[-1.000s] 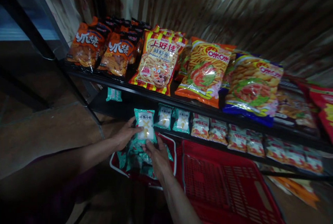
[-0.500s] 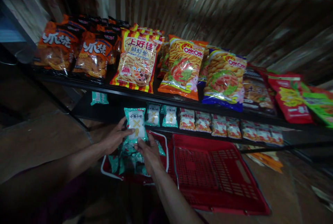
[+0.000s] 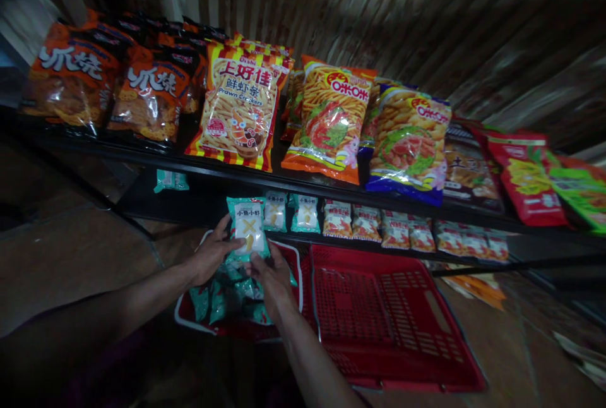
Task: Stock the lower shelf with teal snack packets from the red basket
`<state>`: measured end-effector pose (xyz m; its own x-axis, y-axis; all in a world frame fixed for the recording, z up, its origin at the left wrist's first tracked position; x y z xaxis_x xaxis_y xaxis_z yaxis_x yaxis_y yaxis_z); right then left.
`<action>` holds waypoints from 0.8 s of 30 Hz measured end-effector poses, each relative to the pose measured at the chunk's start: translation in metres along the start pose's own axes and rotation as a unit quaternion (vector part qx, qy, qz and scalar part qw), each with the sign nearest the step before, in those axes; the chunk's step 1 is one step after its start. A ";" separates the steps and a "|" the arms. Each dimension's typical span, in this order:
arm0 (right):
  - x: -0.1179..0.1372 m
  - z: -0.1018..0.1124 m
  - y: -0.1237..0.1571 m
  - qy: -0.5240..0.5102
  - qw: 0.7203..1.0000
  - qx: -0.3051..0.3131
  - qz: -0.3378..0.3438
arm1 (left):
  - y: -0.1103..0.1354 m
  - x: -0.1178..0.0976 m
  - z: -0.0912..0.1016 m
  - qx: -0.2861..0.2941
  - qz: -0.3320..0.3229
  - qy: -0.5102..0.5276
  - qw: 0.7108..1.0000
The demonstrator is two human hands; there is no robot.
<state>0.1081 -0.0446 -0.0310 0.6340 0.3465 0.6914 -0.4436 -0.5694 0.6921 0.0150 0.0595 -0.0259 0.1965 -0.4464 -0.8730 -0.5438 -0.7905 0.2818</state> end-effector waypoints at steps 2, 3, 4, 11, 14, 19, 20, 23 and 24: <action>0.000 0.001 -0.002 0.003 1.000 -0.003 0.004 | -0.002 -0.002 -0.001 0.007 -0.005 0.003 1.000; 0.000 0.001 -0.004 0.001 1.000 -0.005 0.007 | -0.003 -0.002 0.000 0.008 -0.006 0.000 1.000; -0.001 0.001 -0.005 0.000 1.000 -0.008 0.010 | -0.005 -0.001 0.001 0.006 -0.007 -0.008 1.000; -0.002 -0.004 -0.012 -0.012 1.000 -0.017 0.013 | -0.016 0.001 0.007 -0.015 -0.044 -0.039 0.998; 0.005 -0.010 -0.016 -0.005 0.999 -0.030 0.033 | -0.025 -0.011 0.007 -0.017 -0.048 -0.061 0.997; 0.014 -0.037 -0.039 -0.013 0.996 -0.024 0.080 | -0.057 -0.033 0.019 0.000 -0.070 -0.106 0.992; 0.013 -0.044 -0.047 -0.020 0.996 -0.025 0.084 | -0.065 -0.033 0.025 -0.012 -0.061 -0.117 0.991; 0.008 -0.059 -0.073 -0.050 0.994 -0.049 0.082 | -0.089 -0.027 0.044 -0.047 -0.042 -0.153 0.986; 0.005 -0.063 -0.082 -0.054 0.994 -0.055 0.077 | -0.096 -0.026 0.049 -0.053 -0.046 -0.153 0.986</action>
<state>0.1076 0.0507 -0.0714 0.6145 0.1770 0.7688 -0.6032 -0.5227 0.6025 0.0221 0.1680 -0.0502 -0.0228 -0.2363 -0.9714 -0.4444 -0.8680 0.2216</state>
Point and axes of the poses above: each hand's wrist, its own y-axis away from the middle knuckle, its own z-axis out of the back of the hand, x = y × z, the point moved 7 cm from there along -y, towards the middle knuckle, and after that the axes turned 13 degrees about -z, right-handed, at the moved point
